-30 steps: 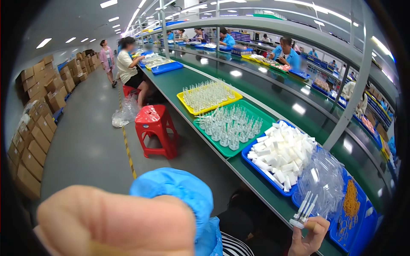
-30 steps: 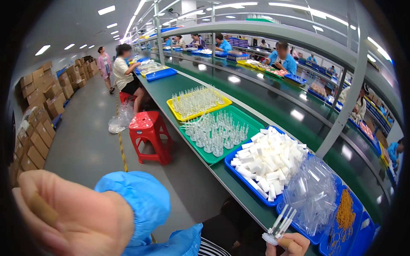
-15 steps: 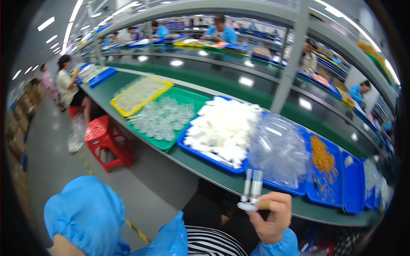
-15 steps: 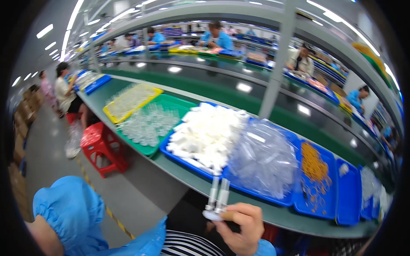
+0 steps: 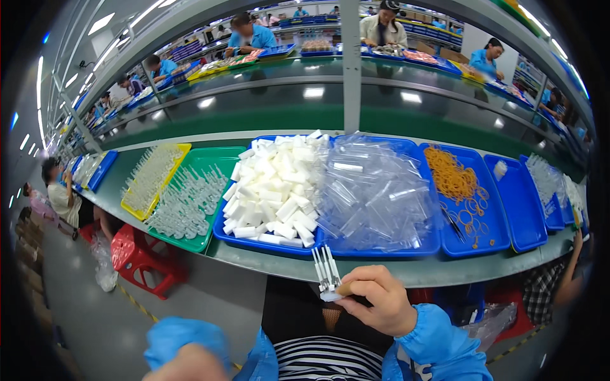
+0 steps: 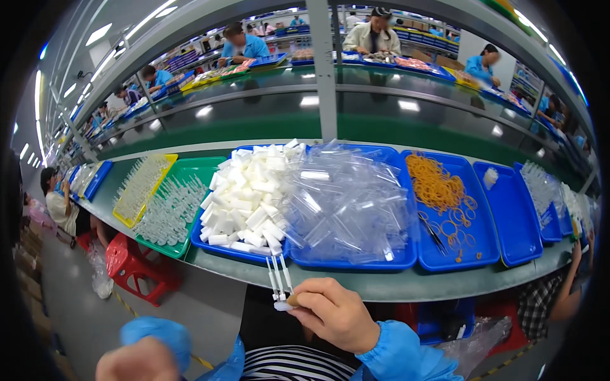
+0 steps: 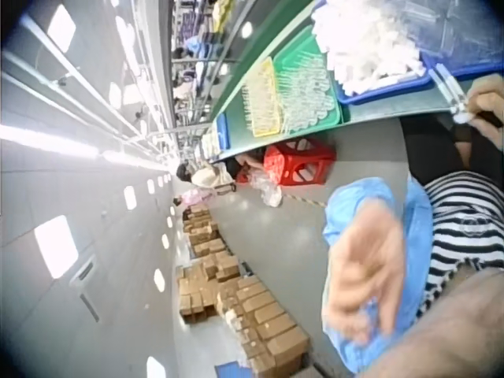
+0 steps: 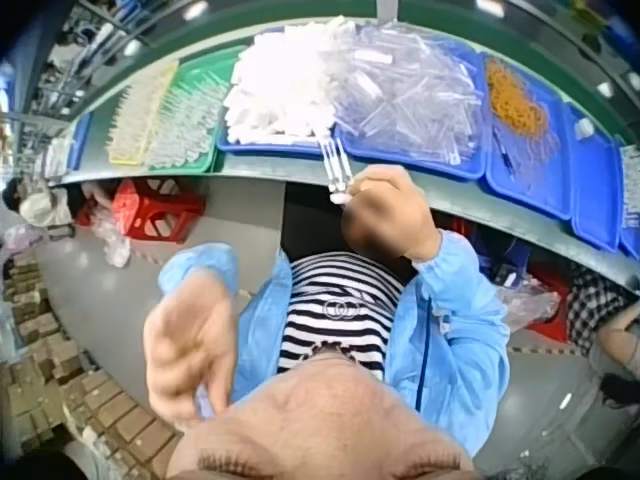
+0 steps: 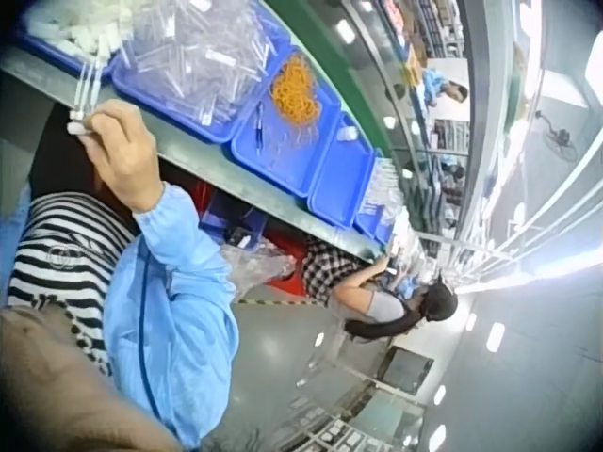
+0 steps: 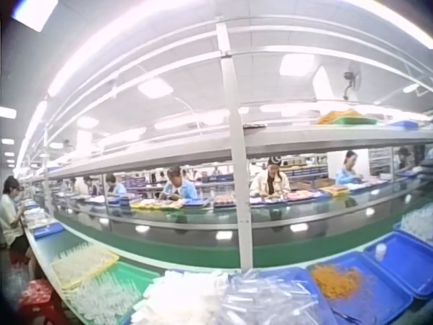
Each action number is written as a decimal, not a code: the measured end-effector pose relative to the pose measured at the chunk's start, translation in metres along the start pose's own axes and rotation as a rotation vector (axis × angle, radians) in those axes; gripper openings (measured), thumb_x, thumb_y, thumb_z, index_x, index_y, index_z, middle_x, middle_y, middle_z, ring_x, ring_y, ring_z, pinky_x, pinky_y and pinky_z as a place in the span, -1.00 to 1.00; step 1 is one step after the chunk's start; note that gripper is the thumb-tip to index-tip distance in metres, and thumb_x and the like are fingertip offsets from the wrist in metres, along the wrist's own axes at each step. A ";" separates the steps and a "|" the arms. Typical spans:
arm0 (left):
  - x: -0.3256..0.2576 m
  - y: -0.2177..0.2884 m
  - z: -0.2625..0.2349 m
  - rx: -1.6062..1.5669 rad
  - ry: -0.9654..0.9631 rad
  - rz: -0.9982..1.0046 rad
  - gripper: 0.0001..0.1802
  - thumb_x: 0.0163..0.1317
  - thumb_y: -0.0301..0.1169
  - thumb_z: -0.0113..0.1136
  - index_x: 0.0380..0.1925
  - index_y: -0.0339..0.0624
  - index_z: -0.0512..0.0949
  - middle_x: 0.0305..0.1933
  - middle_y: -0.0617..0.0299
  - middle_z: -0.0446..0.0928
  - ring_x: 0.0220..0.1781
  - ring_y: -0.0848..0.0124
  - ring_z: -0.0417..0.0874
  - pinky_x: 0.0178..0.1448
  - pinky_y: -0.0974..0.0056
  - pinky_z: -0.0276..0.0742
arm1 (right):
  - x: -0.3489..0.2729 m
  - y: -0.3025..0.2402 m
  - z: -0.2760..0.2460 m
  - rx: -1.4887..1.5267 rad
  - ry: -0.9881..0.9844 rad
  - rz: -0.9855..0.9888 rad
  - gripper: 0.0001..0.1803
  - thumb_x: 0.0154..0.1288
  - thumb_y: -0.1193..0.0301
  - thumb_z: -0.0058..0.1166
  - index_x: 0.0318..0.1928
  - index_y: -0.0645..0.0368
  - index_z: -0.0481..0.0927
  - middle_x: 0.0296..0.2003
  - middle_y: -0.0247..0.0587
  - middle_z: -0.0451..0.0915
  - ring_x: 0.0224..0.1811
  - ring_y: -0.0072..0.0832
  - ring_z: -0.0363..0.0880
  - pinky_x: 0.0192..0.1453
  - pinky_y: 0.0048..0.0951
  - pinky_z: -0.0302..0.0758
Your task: The person assembles small white plastic components by inserting them into clear plastic tubes. They then secure the assembled units with a rubber band using a pair of scissors. The finished items are placed into a green tray on the assembly line.
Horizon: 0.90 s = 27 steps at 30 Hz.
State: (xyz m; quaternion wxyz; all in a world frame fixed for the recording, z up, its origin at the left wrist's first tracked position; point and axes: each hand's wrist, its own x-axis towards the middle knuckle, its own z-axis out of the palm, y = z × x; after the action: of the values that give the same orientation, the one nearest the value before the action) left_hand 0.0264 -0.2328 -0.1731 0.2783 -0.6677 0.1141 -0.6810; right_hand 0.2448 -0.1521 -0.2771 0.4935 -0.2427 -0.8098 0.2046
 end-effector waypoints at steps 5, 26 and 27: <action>-0.122 0.006 0.014 0.157 -0.645 -1.005 -0.45 -0.21 -0.32 0.69 -0.17 -0.10 0.61 -0.14 0.17 0.60 -0.29 0.22 0.63 -0.22 0.21 0.57 | 0.001 0.013 0.005 -0.046 -0.039 0.059 -0.69 0.01 0.56 0.42 -0.21 0.23 0.61 -0.13 -0.19 0.57 -0.21 -0.31 0.67 -0.22 -0.41 0.67; -0.189 -0.009 -0.026 0.295 -0.557 -1.135 -0.51 -0.20 -0.71 0.33 -0.17 -0.08 0.71 -0.29 0.26 0.53 -0.29 0.25 0.61 -0.25 0.23 0.55 | 0.138 0.066 0.013 -0.492 -0.388 -0.134 -0.75 0.05 0.47 0.26 -0.19 0.12 0.59 -0.31 -0.22 0.54 -0.21 -0.25 0.55 -0.17 -0.26 0.43; -0.192 -0.010 -0.027 0.290 -0.548 -1.147 -0.52 -0.19 -0.73 0.33 -0.19 -0.10 0.69 -0.28 0.24 0.52 -0.27 0.24 0.60 -0.20 0.21 0.55 | 0.155 0.074 0.020 -0.525 -0.396 -0.138 -0.75 0.07 0.47 0.24 -0.19 0.12 0.59 -0.31 -0.22 0.55 -0.19 -0.25 0.55 -0.14 -0.25 0.44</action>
State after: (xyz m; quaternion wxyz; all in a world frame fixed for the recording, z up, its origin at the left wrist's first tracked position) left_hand -0.0116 -0.1283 -0.3324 -0.0230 -0.7278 -0.4285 -0.5349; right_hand 0.1801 -0.0029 -0.2195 0.2597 -0.2618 -0.9295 -0.0017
